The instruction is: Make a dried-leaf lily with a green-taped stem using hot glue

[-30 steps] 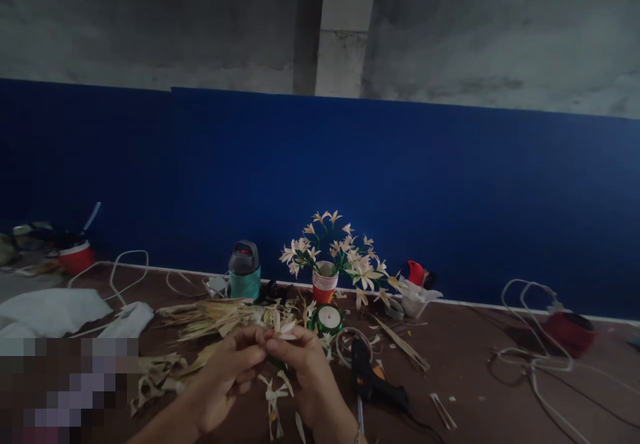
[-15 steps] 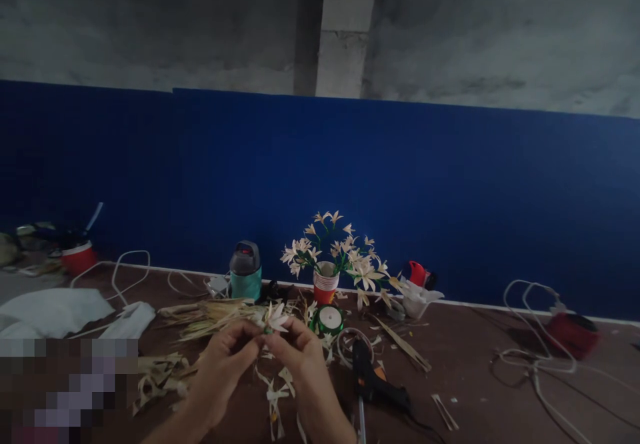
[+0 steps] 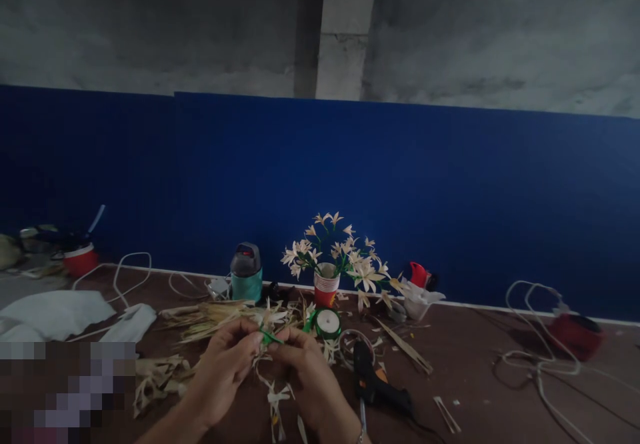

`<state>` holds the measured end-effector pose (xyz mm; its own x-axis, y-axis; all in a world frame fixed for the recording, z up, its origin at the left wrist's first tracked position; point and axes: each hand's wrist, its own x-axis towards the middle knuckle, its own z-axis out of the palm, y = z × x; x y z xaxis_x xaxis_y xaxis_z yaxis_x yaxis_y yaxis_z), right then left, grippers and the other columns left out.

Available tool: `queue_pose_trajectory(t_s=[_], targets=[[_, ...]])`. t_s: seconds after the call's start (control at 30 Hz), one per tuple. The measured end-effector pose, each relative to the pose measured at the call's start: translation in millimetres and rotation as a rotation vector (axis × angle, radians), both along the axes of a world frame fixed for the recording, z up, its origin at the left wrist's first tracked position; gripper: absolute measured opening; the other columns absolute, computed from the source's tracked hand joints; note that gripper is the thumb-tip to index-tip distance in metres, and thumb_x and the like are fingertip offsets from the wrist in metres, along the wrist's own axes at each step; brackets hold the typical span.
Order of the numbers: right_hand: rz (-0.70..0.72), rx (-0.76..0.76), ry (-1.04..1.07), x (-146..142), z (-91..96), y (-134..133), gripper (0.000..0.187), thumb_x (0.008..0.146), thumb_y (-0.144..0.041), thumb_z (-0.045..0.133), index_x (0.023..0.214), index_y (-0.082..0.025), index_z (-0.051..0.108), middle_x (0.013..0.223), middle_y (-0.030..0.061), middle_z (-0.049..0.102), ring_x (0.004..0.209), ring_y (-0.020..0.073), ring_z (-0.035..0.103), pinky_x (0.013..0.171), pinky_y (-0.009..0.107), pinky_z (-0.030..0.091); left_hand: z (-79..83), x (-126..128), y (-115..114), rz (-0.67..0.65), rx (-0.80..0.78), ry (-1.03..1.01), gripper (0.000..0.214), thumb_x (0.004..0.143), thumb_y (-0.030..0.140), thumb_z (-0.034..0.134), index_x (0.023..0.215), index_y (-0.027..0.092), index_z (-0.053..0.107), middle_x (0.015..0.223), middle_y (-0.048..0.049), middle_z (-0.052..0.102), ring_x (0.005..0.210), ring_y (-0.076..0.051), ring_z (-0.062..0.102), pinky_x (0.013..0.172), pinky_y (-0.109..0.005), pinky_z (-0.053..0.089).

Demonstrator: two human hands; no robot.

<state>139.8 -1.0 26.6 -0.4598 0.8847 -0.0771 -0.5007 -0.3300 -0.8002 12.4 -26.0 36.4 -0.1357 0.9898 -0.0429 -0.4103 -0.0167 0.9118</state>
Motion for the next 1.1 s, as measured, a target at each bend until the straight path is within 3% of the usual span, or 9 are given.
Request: queue_pose_trajectory(t_s=[0.13, 0.3, 0.53, 0.67, 0.8, 0.97, 1.1], targets=[[0.030, 0.067, 0.006, 4.0, 7.9, -3.8, 0.027, 0.062, -0.021, 0.074, 0.087, -0.016, 0.067, 0.072, 0.0020, 0.067, 0.062, 0.0135, 0.059, 0.058, 0.023, 0.043, 8.6, -0.2, -1.8, -0.161, -0.127, -0.067, 0.027, 0.050, 0.025, 0.071, 0.058, 0.016, 0.047, 0.043, 0.0112, 0.035, 0.035, 0.001, 0.019, 0.035, -0.014, 0.009], [-0.030, 0.054, 0.011, 2.2, 9.6, -6.5, 0.021, 0.056, -0.021, 0.079, 0.074, -0.015, 0.071, 0.070, 0.0024, 0.068, 0.064, 0.0148, 0.061, 0.063, 0.025, 0.046, 6.4, 0.4, -2.4, -0.305, -0.208, -0.055, 0.024, 0.049, 0.020, 0.067, 0.061, 0.017, 0.045, 0.044, 0.0116, 0.035, 0.035, 0.001, 0.016, 0.036, -0.015, 0.004], [-0.169, 0.198, -0.049, -0.9, 4.8, -5.1, 0.012, 0.057, -0.019, 0.079, 0.066, -0.015, 0.071, 0.075, 0.0010, 0.062, 0.065, 0.0122, 0.058, 0.062, 0.023, 0.046, 9.7, 4.8, -6.2, -0.172, -0.134, 0.121, 0.018, 0.051, 0.020, 0.062, 0.060, 0.016, 0.048, 0.042, 0.0109, 0.041, 0.030, 0.001, 0.024, 0.033, -0.014, 0.011], [-0.202, 0.212, -0.072, -4.3, 0.0, -4.6, 0.016, 0.057, -0.024, 0.079, 0.067, -0.016, 0.070, 0.068, -0.0003, 0.058, 0.053, 0.0104, 0.054, 0.051, 0.023, 0.045, 7.5, 9.5, -6.6, -0.207, -0.150, 0.035, 0.018, 0.052, 0.019, 0.060, 0.058, 0.018, 0.043, 0.043, 0.0085, 0.048, 0.029, -0.004, 0.041, 0.031, -0.014, 0.015], [-0.217, 0.217, -0.106, -6.6, -1.3, -3.8, 0.017, 0.058, -0.028, 0.078, 0.066, -0.015, 0.069, 0.066, -0.0011, 0.056, 0.050, 0.0082, 0.050, 0.043, 0.018, 0.040, 0.1, 12.4, -4.8, -0.184, -0.139, -0.074, 0.021, 0.050, 0.016, 0.063, 0.057, 0.018, 0.043, 0.045, 0.0063, 0.053, 0.039, -0.009, 0.052, 0.037, -0.015, 0.031], [-0.270, 0.272, -0.150, -4.6, 1.9, -3.2, 0.017, 0.056, -0.026, 0.079, 0.065, -0.015, 0.070, 0.066, 0.0005, 0.059, 0.059, 0.0120, 0.054, 0.053, 0.021, 0.044, -3.3, 11.8, -4.1, -0.172, -0.075, -0.081, 0.019, 0.052, 0.015, 0.066, 0.056, 0.016, 0.048, 0.055, 0.0036, 0.057, 0.051, -0.009, 0.054, 0.052, -0.020, 0.042], [-0.254, 0.279, -0.137, -3.9, 6.1, -4.8, 0.018, 0.055, -0.026, 0.079, 0.063, -0.015, 0.068, 0.066, 0.0005, 0.059, 0.060, 0.0129, 0.054, 0.054, 0.022, 0.044, -0.3, 9.6, -4.7, -0.174, -0.044, 0.020, 0.014, 0.053, 0.015, 0.063, 0.058, 0.016, 0.050, 0.055, 0.0044, 0.056, 0.047, -0.008, 0.050, 0.044, -0.018, 0.039]])
